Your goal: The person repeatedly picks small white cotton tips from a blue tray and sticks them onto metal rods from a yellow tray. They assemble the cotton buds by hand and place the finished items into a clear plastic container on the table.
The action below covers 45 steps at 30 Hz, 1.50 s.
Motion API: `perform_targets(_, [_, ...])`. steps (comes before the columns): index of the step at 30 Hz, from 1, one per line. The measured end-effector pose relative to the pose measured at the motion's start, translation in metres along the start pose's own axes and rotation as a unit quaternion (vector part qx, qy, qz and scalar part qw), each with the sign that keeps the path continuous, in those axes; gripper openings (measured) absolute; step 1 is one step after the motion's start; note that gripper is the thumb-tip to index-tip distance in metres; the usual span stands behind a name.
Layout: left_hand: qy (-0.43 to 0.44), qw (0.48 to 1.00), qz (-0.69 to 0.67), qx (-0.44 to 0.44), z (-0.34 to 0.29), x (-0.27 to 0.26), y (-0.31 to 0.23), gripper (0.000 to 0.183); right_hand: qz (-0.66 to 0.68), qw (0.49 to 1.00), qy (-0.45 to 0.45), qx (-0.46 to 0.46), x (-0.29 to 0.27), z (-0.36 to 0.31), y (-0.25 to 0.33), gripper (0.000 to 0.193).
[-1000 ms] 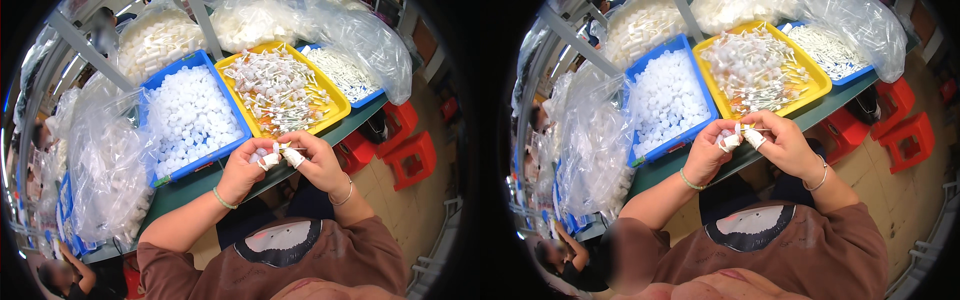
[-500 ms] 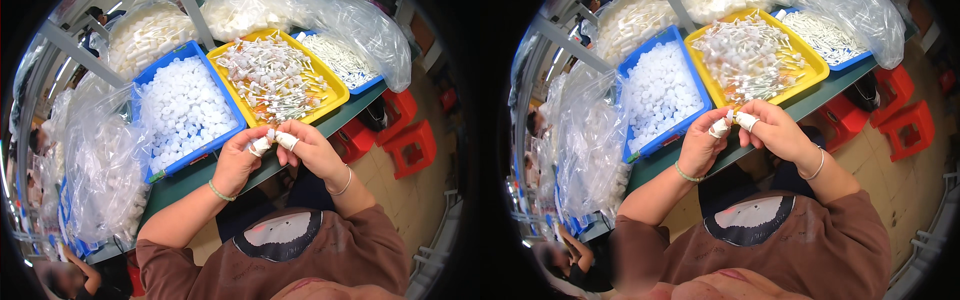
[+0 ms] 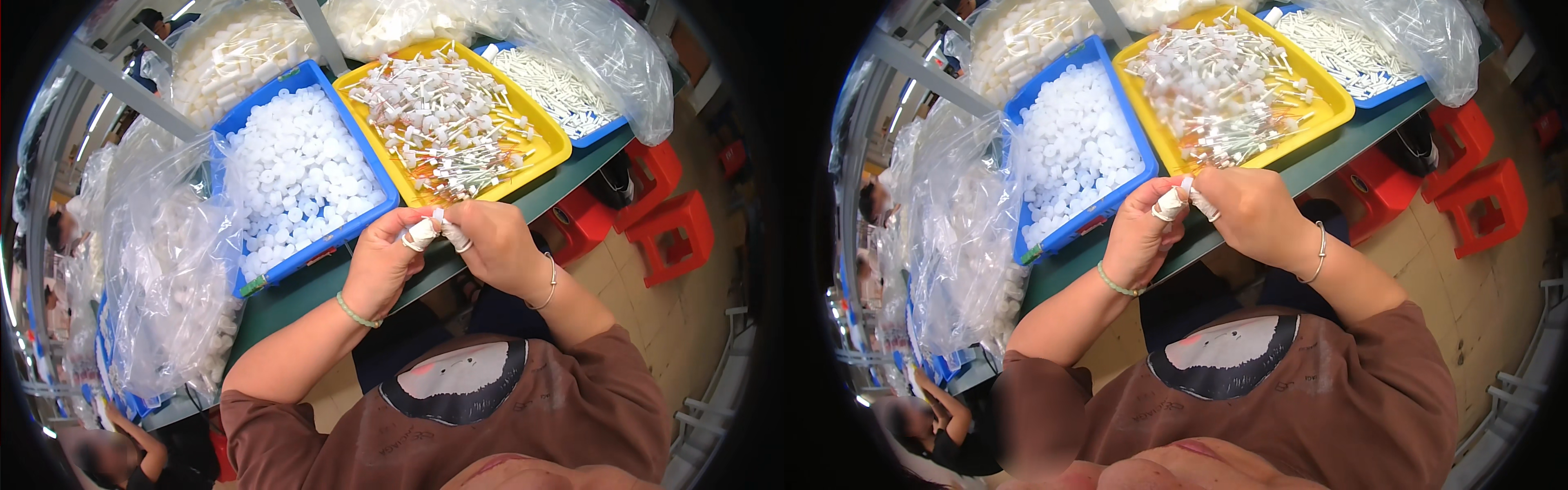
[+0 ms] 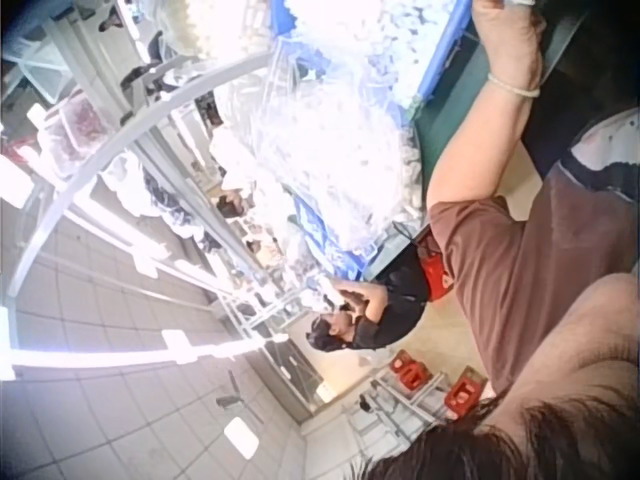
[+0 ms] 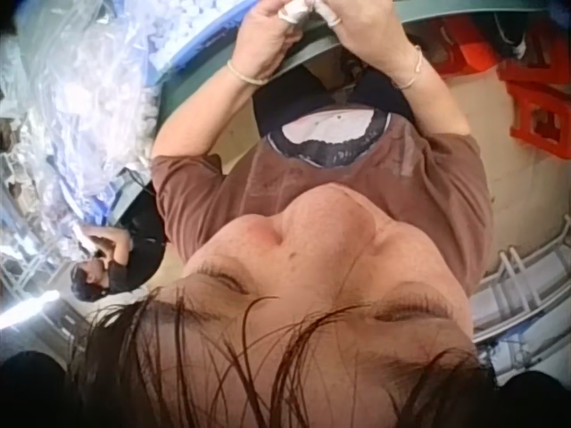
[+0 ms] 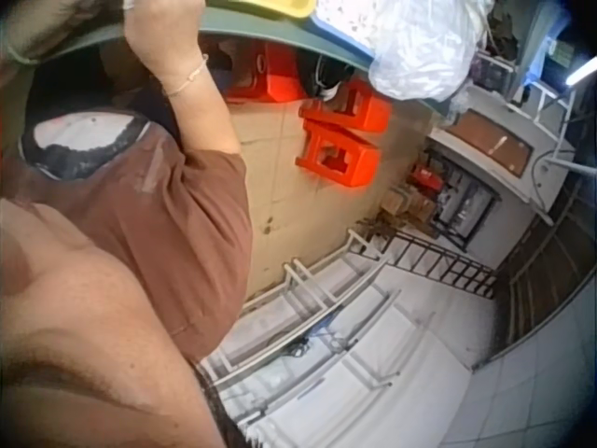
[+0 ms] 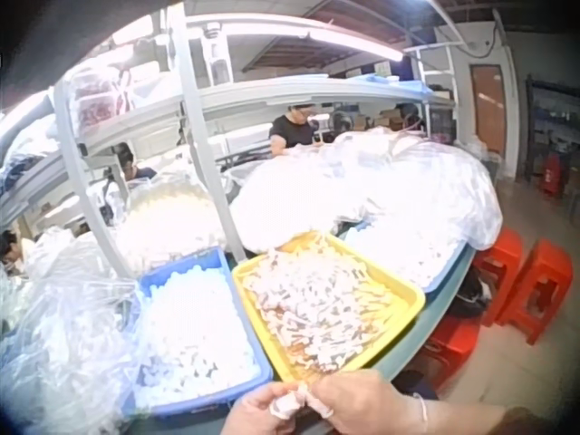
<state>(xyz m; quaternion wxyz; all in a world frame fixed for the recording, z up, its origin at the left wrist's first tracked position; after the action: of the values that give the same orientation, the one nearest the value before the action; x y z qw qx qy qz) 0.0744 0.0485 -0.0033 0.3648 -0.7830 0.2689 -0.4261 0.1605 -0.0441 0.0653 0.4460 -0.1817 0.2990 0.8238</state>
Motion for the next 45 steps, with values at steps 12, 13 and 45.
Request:
perform_targets(12, [0.058, 0.996, -0.051, -0.052, -0.002, 0.01, -0.001, 0.018, -0.222, 0.95, -0.034, 0.219, -0.131, -0.012, -0.148, 0.027])
perform_targets(13, [0.071, 0.993, -0.066, -0.06, 0.001, 0.011, 0.002, 0.018, -0.28, 0.939, 0.002, 0.2, -0.145, -0.022, -0.183, 0.025])
perform_targets(45, [0.06, 0.99, -0.12, -0.05, 0.001, 0.004, 0.004, 0.03, 0.13, 0.98, -0.003, 0.148, -0.038, -0.012, -0.019, 0.021])
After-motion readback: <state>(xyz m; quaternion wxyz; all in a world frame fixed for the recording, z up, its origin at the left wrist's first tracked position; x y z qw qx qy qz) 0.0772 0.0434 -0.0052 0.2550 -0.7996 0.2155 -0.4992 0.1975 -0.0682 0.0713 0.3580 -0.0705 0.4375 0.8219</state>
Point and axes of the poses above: each hand's wrist, its own z-axis towards the middle knuckle, its own x-axis out of the palm, y = z × x, the point moved 7 cm from there along z, towards the middle knuckle, and after that the axes turned 11 degrees about -x, right-handed, at the moved point
